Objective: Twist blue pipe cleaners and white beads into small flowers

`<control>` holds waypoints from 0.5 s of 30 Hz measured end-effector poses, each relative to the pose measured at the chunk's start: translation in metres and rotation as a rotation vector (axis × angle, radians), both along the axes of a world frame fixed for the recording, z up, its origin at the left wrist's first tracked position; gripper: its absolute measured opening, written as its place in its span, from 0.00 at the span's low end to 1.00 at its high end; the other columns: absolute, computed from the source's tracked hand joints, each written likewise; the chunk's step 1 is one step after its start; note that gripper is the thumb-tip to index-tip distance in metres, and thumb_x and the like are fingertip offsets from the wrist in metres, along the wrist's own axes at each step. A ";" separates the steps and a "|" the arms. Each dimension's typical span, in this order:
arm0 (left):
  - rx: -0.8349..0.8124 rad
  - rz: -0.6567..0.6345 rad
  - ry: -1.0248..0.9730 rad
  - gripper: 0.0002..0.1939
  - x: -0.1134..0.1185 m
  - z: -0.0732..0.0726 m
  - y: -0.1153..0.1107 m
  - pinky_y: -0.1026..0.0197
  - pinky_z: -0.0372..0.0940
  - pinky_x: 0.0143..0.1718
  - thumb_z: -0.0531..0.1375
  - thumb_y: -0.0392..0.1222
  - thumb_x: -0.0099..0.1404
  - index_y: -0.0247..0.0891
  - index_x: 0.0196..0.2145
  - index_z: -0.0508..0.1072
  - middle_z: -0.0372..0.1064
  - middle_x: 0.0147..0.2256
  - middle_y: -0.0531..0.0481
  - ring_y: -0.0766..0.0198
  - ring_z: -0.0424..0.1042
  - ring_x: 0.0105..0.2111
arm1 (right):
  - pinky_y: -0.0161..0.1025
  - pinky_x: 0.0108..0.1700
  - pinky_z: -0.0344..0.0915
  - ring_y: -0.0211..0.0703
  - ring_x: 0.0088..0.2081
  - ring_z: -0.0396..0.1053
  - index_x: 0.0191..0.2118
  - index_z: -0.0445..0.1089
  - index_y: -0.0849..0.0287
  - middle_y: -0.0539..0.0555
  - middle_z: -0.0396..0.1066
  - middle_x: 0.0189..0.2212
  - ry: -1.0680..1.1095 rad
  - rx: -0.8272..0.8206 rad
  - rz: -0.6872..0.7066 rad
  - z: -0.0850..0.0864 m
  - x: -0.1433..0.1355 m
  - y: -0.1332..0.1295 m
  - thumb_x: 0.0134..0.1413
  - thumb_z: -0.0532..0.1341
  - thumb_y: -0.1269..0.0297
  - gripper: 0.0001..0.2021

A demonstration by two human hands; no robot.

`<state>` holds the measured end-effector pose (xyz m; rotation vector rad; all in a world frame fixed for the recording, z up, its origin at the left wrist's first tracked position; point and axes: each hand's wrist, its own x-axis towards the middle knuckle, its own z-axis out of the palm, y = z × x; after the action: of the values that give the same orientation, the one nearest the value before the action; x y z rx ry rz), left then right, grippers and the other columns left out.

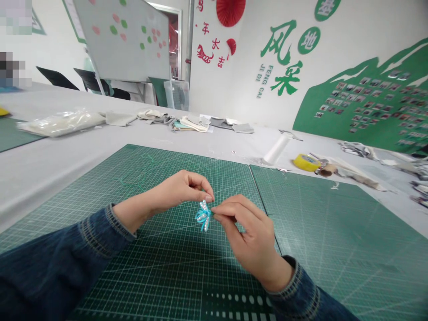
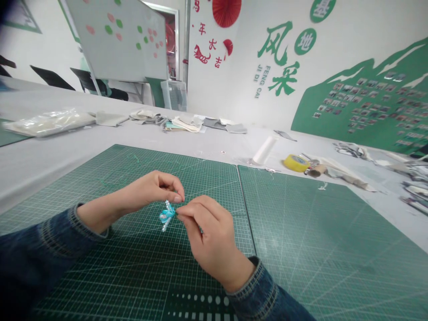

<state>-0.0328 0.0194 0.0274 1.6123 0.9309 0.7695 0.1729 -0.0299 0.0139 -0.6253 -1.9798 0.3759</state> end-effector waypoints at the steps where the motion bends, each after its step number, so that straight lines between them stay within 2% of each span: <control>1: -0.052 -0.008 -0.051 0.05 0.004 -0.004 -0.001 0.64 0.59 0.31 0.66 0.40 0.55 0.37 0.29 0.78 0.71 0.26 0.53 0.67 0.65 0.27 | 0.37 0.35 0.66 0.38 0.34 0.69 0.37 0.73 0.59 0.52 0.72 0.31 0.033 -0.028 -0.012 0.001 0.001 0.000 0.59 0.60 0.77 0.07; 5: -0.172 0.059 -0.189 0.04 0.023 -0.020 -0.007 0.67 0.47 0.23 0.65 0.39 0.55 0.36 0.27 0.75 0.63 0.21 0.57 0.72 0.53 0.21 | 0.36 0.33 0.63 0.36 0.31 0.67 0.33 0.73 0.56 0.49 0.70 0.29 0.192 -0.218 -0.165 0.000 0.004 0.003 0.58 0.62 0.73 0.05; 7: -0.192 0.146 -0.268 0.07 0.033 -0.028 -0.012 0.66 0.41 0.21 0.66 0.42 0.56 0.36 0.27 0.74 0.60 0.21 0.58 0.73 0.47 0.19 | 0.36 0.31 0.61 0.36 0.28 0.65 0.32 0.73 0.55 0.47 0.69 0.26 0.302 -0.402 -0.230 -0.004 0.005 0.008 0.58 0.63 0.70 0.04; 9: -0.166 0.238 -0.317 0.10 0.042 -0.034 -0.018 0.66 0.41 0.20 0.67 0.45 0.57 0.36 0.28 0.73 0.60 0.22 0.58 0.73 0.46 0.19 | 0.35 0.28 0.59 0.35 0.26 0.62 0.32 0.73 0.55 0.46 0.67 0.22 0.435 -0.593 -0.245 -0.007 0.005 0.014 0.56 0.64 0.68 0.03; 12: 0.029 0.338 -0.232 0.09 0.051 -0.039 -0.027 0.66 0.49 0.22 0.66 0.44 0.60 0.37 0.28 0.74 0.60 0.21 0.58 0.72 0.53 0.21 | 0.34 0.28 0.57 0.34 0.24 0.61 0.30 0.74 0.57 0.46 0.66 0.21 0.604 -0.752 -0.186 -0.009 0.004 0.020 0.53 0.66 0.66 0.03; 15: 0.468 0.395 0.013 0.05 0.051 -0.035 -0.035 0.66 0.53 0.23 0.63 0.39 0.63 0.38 0.29 0.76 0.59 0.20 0.57 0.70 0.56 0.21 | 0.33 0.25 0.53 0.32 0.22 0.57 0.27 0.73 0.59 0.46 0.64 0.19 0.730 -0.886 -0.066 -0.006 0.002 0.022 0.50 0.67 0.65 0.05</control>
<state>0.0180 -0.0154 -0.0080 1.8541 1.1567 1.3283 0.1749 -0.0082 0.0082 -0.9186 -1.0275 1.2692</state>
